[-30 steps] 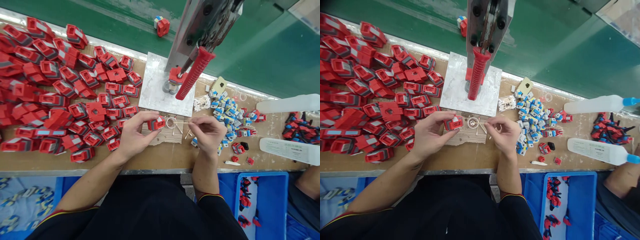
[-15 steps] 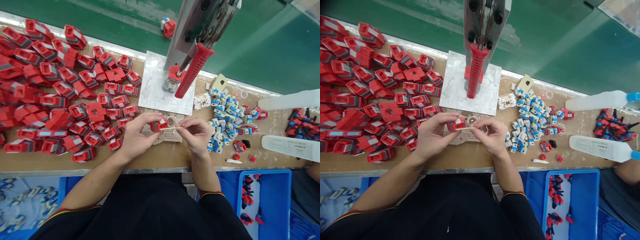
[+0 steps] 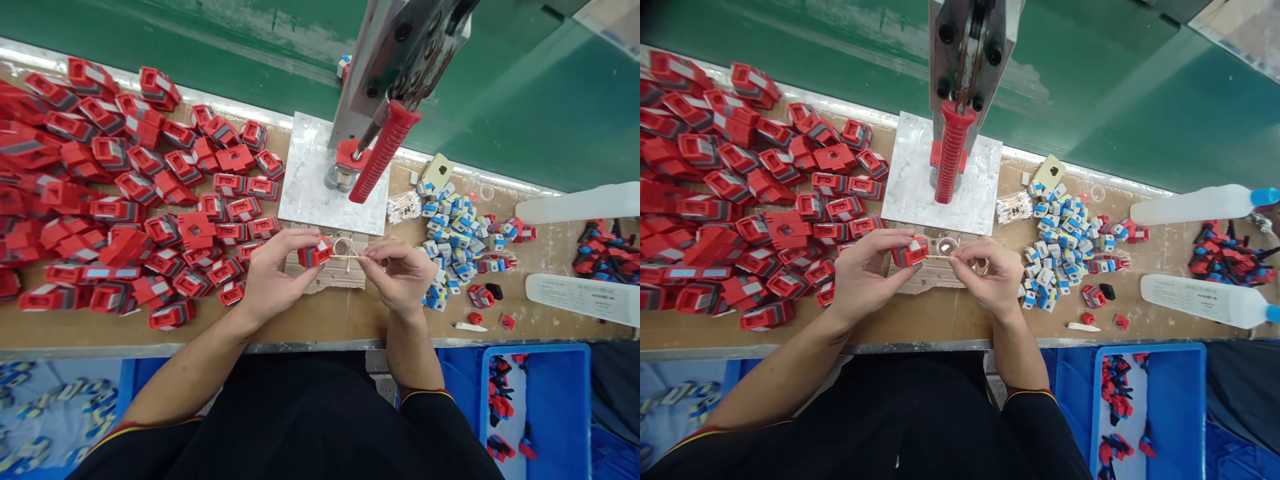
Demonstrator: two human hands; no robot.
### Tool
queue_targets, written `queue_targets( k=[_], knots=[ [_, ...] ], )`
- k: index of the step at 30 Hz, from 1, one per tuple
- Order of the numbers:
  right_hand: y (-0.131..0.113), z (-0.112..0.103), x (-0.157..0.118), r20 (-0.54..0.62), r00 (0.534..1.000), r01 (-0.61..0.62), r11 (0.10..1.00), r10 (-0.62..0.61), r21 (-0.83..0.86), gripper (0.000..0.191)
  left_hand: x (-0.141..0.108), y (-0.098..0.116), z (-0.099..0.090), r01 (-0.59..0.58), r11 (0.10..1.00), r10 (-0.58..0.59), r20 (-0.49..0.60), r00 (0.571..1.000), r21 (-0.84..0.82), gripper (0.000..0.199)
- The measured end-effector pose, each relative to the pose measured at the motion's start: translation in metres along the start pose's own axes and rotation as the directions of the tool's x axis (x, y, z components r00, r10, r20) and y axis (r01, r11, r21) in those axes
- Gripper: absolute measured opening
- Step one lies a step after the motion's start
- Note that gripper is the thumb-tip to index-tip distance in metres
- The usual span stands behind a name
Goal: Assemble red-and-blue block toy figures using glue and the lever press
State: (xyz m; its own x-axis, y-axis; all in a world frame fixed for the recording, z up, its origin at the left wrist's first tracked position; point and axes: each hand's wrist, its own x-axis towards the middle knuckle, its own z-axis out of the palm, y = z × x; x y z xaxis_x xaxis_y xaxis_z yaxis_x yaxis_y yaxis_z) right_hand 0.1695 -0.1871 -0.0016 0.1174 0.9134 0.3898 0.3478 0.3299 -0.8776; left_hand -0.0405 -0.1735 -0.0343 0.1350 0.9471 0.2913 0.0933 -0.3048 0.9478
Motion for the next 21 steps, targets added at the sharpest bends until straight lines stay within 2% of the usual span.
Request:
queue_targets(
  k=[6, 7, 9, 12, 13, 14, 16, 18, 19, 20, 21],
  knots=[
    [0.004, -0.019, 0.008, -0.014, 0.987, 0.162, 0.986, -0.163, -0.023, 0.014, 0.001, -0.001, 0.0, 0.027, 0.999, -0.027, -0.006, 1.0, -0.027, 0.027],
    [0.006, -0.021, 0.01, 0.029, 0.981, 0.194, 0.979, -0.192, -0.057, 0.013, 0.002, -0.001, 0.0, 0.02, 0.999, -0.02, -0.008, 1.0, -0.033, 0.028],
    [0.01, -0.022, 0.013, 0.191, 0.952, 0.267, 0.952, -0.238, -0.147, 0.014, 0.003, 0.0, 0.0, 0.006, 0.999, -0.006, -0.01, 1.0, -0.038, 0.03],
    [0.016, -0.021, 0.015, 0.443, 0.867, 0.355, 0.908, -0.23, -0.224, 0.009, 0.005, 0.001, -0.001, 0.01, 0.999, -0.011, -0.028, 1.0, -0.04, 0.03],
    [0.017, -0.023, 0.015, 0.484, 0.847, 0.36, 0.906, -0.218, -0.222, 0.003, 0.006, 0.001, -0.003, 0.025, 0.999, -0.026, -0.038, 0.999, -0.047, 0.029],
    [0.018, -0.028, 0.016, 0.49, 0.847, 0.349, 0.912, -0.207, -0.217, 0.007, 0.007, 0.0, -0.004, 0.046, 0.997, -0.049, -0.048, 0.998, -0.061, 0.029],
    [0.018, -0.047, 0.018, 0.374, 0.905, 0.302, 0.925, -0.203, -0.23, 0.017, 0.009, -0.002, -0.008, 0.107, 0.988, -0.115, -0.066, 0.991, -0.109, 0.031],
    [0.019, -0.076, 0.022, 0.117, 0.972, 0.232, 0.919, -0.205, -0.319, 0.016, 0.009, -0.004, -0.011, 0.175, 0.966, -0.191, -0.069, 0.979, -0.188, 0.036],
    [0.02, -0.091, 0.024, 0.003, 0.98, 0.183, 0.9, -0.198, -0.396, 0.016, 0.009, -0.005, -0.012, 0.204, 0.95, -0.226, -0.069, 0.972, -0.235, 0.037],
    [0.021, -0.106, 0.027, -0.06, 0.982, 0.13, 0.866, -0.181, -0.484, 0.015, 0.009, -0.006, -0.012, 0.228, 0.931, -0.257, -0.068, 0.964, -0.284, 0.038],
    [0.023, -0.119, 0.029, -0.062, 0.988, 0.082, 0.813, -0.144, -0.576, 0.013, 0.009, -0.006, -0.012, 0.248, 0.911, -0.284, -0.066, 0.956, -0.33, 0.039]
  ],
)
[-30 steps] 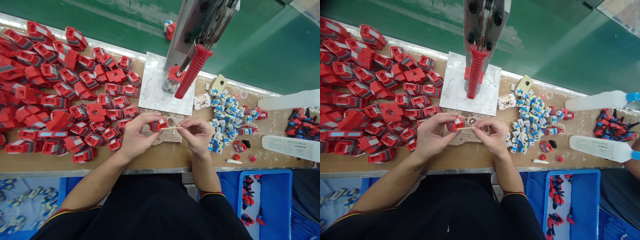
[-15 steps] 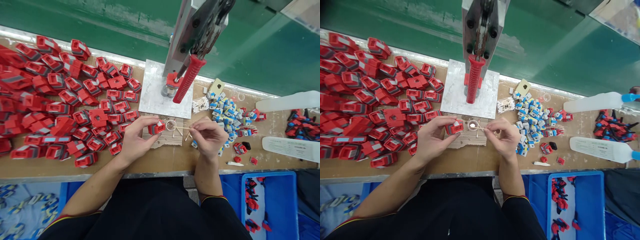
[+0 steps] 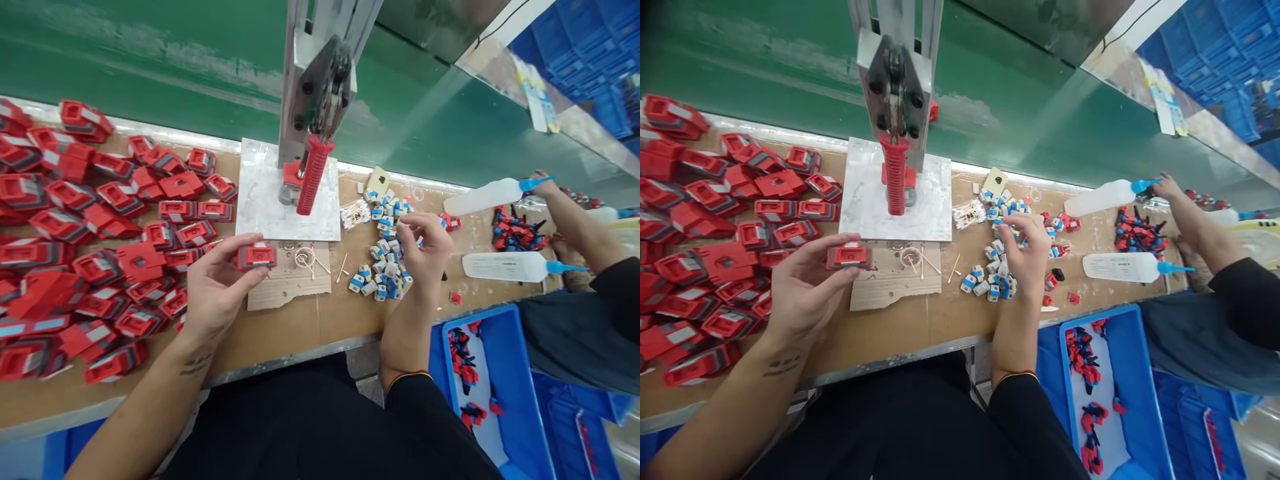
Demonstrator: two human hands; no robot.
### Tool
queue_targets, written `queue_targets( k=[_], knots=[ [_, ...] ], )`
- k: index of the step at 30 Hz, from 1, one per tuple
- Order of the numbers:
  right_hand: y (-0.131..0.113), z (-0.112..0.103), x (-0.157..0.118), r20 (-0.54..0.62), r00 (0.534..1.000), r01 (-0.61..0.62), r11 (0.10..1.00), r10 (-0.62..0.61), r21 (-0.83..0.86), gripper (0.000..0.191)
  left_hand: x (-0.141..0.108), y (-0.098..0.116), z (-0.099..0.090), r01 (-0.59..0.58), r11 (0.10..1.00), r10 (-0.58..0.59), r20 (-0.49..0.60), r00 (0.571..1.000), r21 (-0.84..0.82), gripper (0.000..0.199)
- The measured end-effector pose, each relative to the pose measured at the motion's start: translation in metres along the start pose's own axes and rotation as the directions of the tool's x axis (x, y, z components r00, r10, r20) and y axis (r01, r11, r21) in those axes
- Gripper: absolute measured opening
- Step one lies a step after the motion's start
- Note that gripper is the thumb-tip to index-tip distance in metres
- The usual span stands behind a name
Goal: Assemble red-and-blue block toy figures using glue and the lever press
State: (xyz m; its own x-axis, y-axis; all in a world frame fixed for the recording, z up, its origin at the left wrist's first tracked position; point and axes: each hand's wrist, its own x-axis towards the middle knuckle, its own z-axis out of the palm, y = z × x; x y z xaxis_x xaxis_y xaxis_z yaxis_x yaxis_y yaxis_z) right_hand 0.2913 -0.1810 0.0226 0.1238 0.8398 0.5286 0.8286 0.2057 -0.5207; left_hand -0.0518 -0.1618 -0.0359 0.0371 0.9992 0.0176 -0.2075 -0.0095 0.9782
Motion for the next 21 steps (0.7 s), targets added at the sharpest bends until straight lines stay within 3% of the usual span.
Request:
queue_targets(
  k=[2, 5, 8, 12, 14, 16, 19, 21],
  knots=[
    [0.016, -0.01, 0.006, 0.197, 0.979, -0.007, 0.977, 0.05, -0.212, 0.009, -0.001, 0.001, 0.001, 0.039, 0.996, -0.04, -0.009, 0.999, -0.08, 0.039],
    [0.031, -0.006, 0.015, 0.467, 0.871, 0.059, 0.911, 0.153, -0.408, 0.021, -0.002, 0.004, 0.003, 0.071, 0.988, -0.072, 0.003, 0.997, -0.135, 0.039],
    [0.036, 0.008, 0.022, 0.498, 0.829, 0.088, 0.821, 0.253, -0.565, 0.032, -0.002, 0.006, 0.006, 0.064, 0.986, -0.062, 0.015, 0.998, -0.156, 0.039],
    [0.037, 0.017, 0.026, 0.491, 0.819, 0.089, 0.778, 0.298, -0.621, 0.021, -0.001, 0.005, 0.007, 0.037, 0.984, -0.039, -0.009, 0.999, -0.173, 0.04],
    [0.036, 0.015, 0.023, 0.48, 0.828, 0.043, 0.819, 0.292, -0.572, 0.013, -0.001, 0.003, 0.006, 0.039, 0.987, -0.039, 0.0, 0.999, -0.156, 0.04],
    [0.033, 0.012, 0.018, 0.415, 0.873, -0.049, 0.893, 0.257, -0.448, 0.01, -0.001, 0.002, 0.005, 0.038, 0.989, -0.036, 0.021, 0.999, -0.141, 0.041],
    [0.02, 0.01, 0.004, 0.206, 0.954, -0.221, 0.975, 0.217, -0.004, 0.02, -0.002, 0.002, 0.004, 0.023, 0.993, -0.015, 0.067, 0.998, -0.118, 0.042],
    [0.004, 0.014, -0.005, 0.125, 0.96, -0.28, 0.889, 0.251, 0.363, 0.032, -0.004, 0.002, 0.004, 0.015, 0.994, -0.002, 0.117, 0.993, -0.106, 0.044]
  ],
)
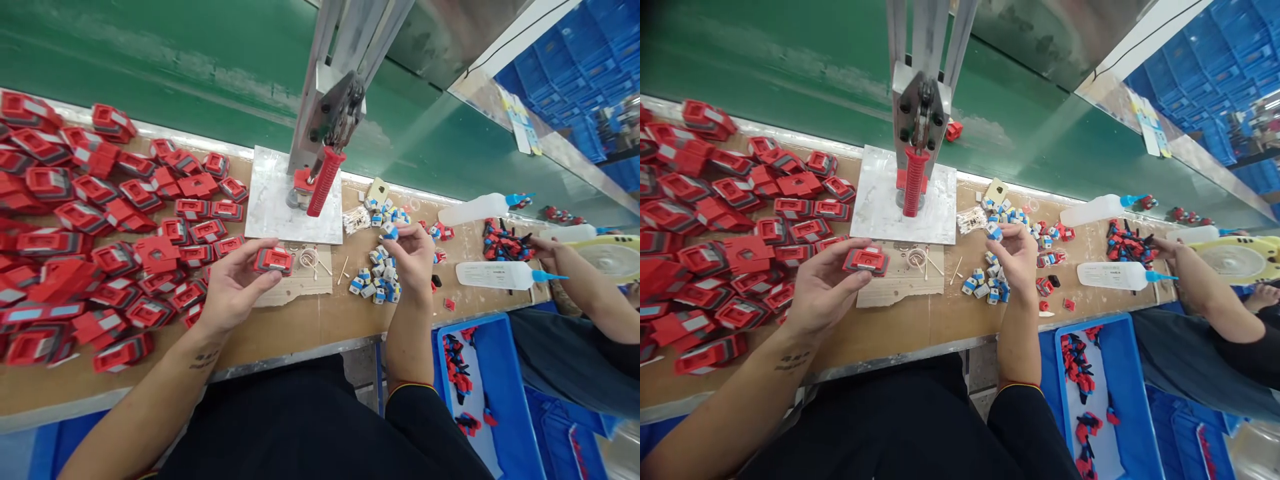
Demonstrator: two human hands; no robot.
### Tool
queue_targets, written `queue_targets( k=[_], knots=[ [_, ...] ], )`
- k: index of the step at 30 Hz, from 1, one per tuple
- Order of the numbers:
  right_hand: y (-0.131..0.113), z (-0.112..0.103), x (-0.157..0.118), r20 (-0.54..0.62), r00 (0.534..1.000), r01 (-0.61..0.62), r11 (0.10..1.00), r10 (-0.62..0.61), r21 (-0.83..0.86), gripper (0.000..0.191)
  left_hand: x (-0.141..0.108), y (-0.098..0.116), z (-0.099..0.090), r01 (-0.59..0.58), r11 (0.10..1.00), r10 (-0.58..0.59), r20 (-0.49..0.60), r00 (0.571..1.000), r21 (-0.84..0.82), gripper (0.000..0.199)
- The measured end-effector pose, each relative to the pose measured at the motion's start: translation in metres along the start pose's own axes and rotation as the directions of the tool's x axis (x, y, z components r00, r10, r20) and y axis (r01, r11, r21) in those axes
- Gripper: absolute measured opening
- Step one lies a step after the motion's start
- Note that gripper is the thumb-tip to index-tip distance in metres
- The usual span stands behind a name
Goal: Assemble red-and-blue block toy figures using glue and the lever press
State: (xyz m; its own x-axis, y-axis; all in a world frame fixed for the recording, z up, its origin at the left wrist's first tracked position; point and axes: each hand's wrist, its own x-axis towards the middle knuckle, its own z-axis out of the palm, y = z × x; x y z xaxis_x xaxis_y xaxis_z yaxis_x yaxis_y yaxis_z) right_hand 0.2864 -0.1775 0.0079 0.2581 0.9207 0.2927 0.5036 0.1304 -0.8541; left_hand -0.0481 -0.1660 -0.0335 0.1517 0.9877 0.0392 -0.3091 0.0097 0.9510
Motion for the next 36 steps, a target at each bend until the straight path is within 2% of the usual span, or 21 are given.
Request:
queue_targets(
  k=[2, 4, 7, 8, 12, 16, 20, 23, 26, 29, 32, 36],
  knots=[
    [-0.011, 0.015, -0.012, 0.024, 0.999, -0.051, 0.96, 0.046, 0.275, 0.04, -0.002, 0.0, 0.002, 0.007, 1.0, -0.007, 0.051, 0.999, 0.0, 0.045],
    [-0.023, 0.033, -0.022, 0.099, 0.991, -0.125, 0.91, 0.093, 0.395, 0.047, -0.005, 0.001, 0.004, 0.02, 1.0, -0.019, 0.094, 0.995, -0.01, 0.046],
    [-0.039, 0.058, -0.034, 0.195, 0.974, -0.191, 0.869, 0.112, 0.456, 0.063, -0.007, 0.003, 0.007, 0.046, 0.998, -0.038, 0.149, 0.988, -0.051, 0.046],
    [-0.044, 0.064, -0.037, 0.221, 0.97, -0.196, 0.859, 0.1, 0.473, 0.063, -0.007, 0.003, 0.007, 0.054, 0.997, -0.043, 0.159, 0.986, -0.063, 0.046],
    [-0.055, 0.079, -0.038, 0.307, 0.95, -0.204, 0.845, 0.051, 0.493, 0.043, -0.005, 0.004, 0.008, 0.045, 0.995, -0.032, 0.154, 0.988, -0.086, 0.049],
    [-0.066, 0.082, -0.03, 0.365, 0.931, -0.191, 0.834, -0.014, 0.518, 0.038, -0.003, 0.002, 0.007, 0.023, 0.99, 0.002, 0.171, 0.985, -0.14, 0.054],
    [-0.076, 0.089, -0.028, 0.313, 0.935, -0.064, 0.787, -0.168, 0.614, 0.028, -0.003, -0.002, 0.006, 0.07, 0.973, -0.02, 0.221, 0.975, -0.221, 0.052],
    [-0.077, 0.095, -0.031, 0.218, 0.932, 0.129, 0.829, -0.288, 0.544, 0.051, -0.003, -0.001, 0.006, 0.099, 0.95, -0.025, 0.244, 0.969, -0.296, 0.042],
    [-0.073, 0.1, -0.036, 0.158, 0.886, 0.343, 0.845, -0.436, 0.41, 0.046, -0.003, 0.001, 0.006, 0.12, 0.933, -0.037, 0.24, 0.97, -0.339, 0.04],
    [-0.07, 0.103, -0.039, 0.12, 0.84, 0.473, 0.823, -0.529, 0.314, 0.041, -0.002, 0.004, 0.006, 0.164, 0.924, -0.081, 0.241, 0.967, -0.346, 0.041],
    [-0.071, 0.106, -0.04, 0.093, 0.79, 0.572, 0.783, -0.606, 0.244, 0.035, -0.002, 0.007, 0.005, 0.225, 0.917, -0.144, 0.253, 0.957, -0.33, 0.043],
    [-0.073, 0.106, -0.042, 0.14, 0.749, 0.621, 0.76, -0.647, 0.191, 0.035, -0.003, 0.007, 0.005, 0.309, 0.909, -0.232, 0.277, 0.932, -0.279, 0.053]
  ],
)
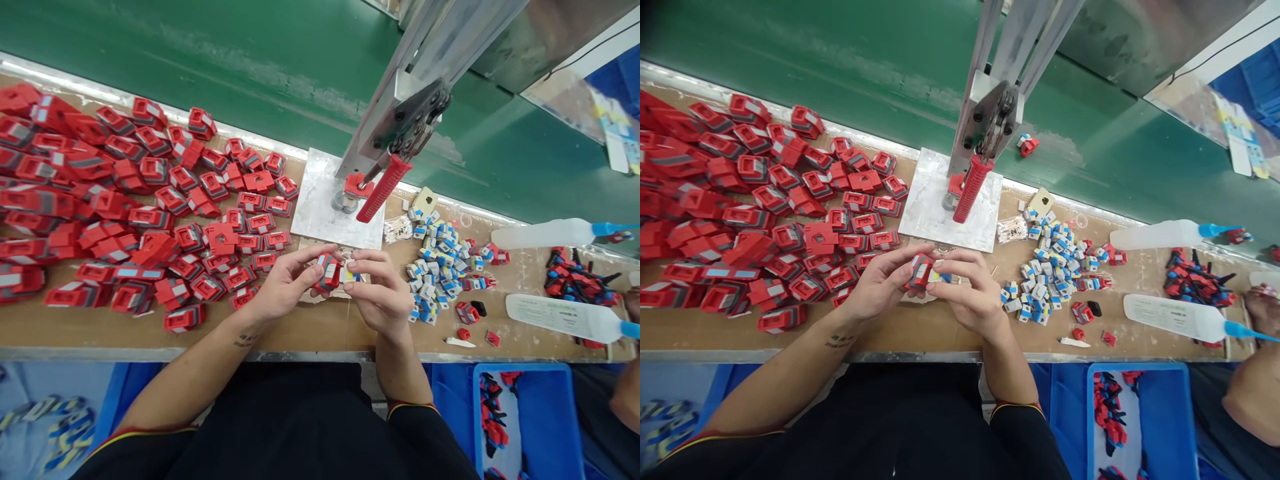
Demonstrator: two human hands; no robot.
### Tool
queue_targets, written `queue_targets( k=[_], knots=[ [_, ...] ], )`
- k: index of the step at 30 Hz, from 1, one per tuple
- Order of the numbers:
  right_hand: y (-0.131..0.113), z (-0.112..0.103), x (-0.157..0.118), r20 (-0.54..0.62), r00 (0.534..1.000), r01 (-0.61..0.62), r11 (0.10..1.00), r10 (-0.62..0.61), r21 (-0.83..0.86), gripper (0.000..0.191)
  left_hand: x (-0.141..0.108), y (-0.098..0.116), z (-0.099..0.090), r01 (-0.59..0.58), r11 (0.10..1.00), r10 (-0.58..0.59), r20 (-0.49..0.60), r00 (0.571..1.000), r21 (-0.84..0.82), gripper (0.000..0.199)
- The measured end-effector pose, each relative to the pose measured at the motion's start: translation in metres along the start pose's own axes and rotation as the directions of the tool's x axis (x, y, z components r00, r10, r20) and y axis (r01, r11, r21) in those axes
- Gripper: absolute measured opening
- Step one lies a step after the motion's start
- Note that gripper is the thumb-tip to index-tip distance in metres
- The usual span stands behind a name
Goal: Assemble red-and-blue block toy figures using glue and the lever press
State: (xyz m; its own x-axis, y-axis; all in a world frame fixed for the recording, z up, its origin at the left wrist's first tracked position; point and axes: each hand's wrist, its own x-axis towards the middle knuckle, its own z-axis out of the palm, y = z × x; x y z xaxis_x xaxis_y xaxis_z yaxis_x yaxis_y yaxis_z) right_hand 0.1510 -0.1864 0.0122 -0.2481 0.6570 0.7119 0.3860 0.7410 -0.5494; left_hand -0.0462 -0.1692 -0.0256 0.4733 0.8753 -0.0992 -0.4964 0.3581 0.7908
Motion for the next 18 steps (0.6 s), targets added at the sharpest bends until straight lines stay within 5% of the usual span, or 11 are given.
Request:
queue_targets(
  k=[8, 14, 18],
  knots=[
    [-0.0039, -0.0056, -0.0005, 0.12, 0.991, 0.077, 0.991, -0.064, -0.107, 0.043, -0.0001, 0.0019, -0.0017, -0.082, 0.996, 0.081, 0.014, 0.997, 0.027, 0.045],
    [-0.0077, -0.0009, -0.0042, 0.129, 0.986, 0.124, 0.974, -0.101, -0.188, 0.054, 0.0007, -0.0029, -0.0023, -0.297, 0.931, 0.31, -0.031, 0.95, 0.21, 0.076],
    [-0.0081, 0.0032, -0.0095, 0.107, 0.988, 0.124, 0.982, -0.11, -0.143, 0.063, -0.0018, -0.0047, 0.0004, -0.337, 0.893, 0.363, -0.034, 0.931, 0.299, 0.061]
  ],
)
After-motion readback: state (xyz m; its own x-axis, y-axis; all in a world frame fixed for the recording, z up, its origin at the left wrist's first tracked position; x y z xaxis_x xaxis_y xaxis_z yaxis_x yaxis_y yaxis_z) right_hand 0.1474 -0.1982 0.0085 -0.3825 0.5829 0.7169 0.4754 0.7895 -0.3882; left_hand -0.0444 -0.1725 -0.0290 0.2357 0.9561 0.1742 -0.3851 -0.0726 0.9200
